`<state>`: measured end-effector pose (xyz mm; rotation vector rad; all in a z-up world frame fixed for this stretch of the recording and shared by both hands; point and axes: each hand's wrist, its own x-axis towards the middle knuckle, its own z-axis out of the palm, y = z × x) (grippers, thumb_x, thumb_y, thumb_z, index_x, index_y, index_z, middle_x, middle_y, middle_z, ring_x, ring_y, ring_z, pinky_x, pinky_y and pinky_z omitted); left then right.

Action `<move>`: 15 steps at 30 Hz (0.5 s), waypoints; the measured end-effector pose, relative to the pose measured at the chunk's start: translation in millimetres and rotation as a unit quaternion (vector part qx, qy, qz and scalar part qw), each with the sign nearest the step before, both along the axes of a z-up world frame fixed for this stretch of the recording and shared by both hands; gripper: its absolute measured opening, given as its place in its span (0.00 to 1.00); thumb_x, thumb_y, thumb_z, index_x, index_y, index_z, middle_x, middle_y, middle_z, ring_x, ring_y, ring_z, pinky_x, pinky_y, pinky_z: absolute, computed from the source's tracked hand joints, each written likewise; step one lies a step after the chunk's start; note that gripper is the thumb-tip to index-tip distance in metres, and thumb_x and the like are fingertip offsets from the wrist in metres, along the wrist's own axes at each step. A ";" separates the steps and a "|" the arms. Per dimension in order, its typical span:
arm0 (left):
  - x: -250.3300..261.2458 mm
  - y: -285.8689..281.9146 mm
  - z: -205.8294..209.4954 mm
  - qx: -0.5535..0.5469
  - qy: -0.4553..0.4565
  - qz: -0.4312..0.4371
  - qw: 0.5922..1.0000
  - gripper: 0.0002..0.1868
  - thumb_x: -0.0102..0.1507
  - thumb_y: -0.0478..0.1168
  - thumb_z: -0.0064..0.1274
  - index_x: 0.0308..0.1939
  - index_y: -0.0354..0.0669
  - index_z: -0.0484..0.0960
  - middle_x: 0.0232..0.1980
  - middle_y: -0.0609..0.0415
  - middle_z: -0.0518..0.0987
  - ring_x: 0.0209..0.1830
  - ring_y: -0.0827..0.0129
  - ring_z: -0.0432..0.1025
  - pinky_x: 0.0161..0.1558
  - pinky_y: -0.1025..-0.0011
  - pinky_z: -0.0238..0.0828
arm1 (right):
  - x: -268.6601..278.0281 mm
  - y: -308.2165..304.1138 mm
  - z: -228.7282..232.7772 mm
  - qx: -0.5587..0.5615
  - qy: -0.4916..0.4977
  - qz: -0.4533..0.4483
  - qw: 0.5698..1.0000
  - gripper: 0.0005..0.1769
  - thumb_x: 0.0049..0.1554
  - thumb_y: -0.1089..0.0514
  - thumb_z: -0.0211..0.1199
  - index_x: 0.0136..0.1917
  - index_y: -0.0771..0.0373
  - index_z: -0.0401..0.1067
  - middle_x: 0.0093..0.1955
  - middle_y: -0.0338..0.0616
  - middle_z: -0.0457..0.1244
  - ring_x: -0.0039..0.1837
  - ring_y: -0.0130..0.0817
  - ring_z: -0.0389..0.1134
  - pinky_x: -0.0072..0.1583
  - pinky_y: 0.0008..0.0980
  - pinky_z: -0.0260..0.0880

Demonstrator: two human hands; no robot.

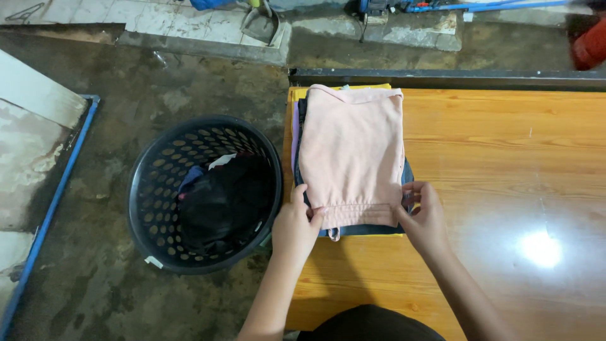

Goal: The person folds a pair of blue jeans on a wooden table, smoothing and aligning the legs before folding them into a compact rectangle. Then, the person folds a pair of light pink shorts and places them on top of the jeans.

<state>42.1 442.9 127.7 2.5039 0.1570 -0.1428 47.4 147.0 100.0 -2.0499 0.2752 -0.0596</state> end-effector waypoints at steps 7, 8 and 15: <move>78.4 -42.8 18.9 0.030 -0.319 -0.079 0.944 0.16 0.71 0.42 0.53 0.62 0.46 0.84 0.66 0.49 0.77 0.71 0.50 0.70 0.65 0.55 0.72 | 31.5 88.2 69.3 -0.284 -0.255 0.127 0.916 0.29 0.57 0.64 0.66 0.72 0.61 0.70 0.75 0.56 0.61 0.78 0.58 0.62 0.74 0.54 0.62; 92.5 -56.6 3.2 -0.025 -0.329 -0.102 0.938 0.18 0.71 0.38 0.51 0.64 0.42 0.82 0.69 0.46 0.77 0.74 0.48 0.69 0.71 0.55 0.68 | 42.0 101.7 60.1 -0.312 -0.246 0.146 0.906 0.28 0.59 0.65 0.62 0.73 0.66 0.69 0.77 0.60 0.60 0.79 0.59 0.60 0.77 0.53 0.58; 100.0 -65.2 -38.3 0.041 -0.246 -0.213 0.945 0.36 0.64 0.32 0.49 0.80 0.37 0.69 0.83 0.42 0.67 0.86 0.46 0.57 0.83 0.43 0.48 | 64.7 86.4 -3.1 -0.355 -0.110 0.270 0.888 0.40 0.59 0.59 0.52 0.84 0.65 0.59 0.88 0.54 0.51 0.90 0.50 0.45 0.85 0.56 0.37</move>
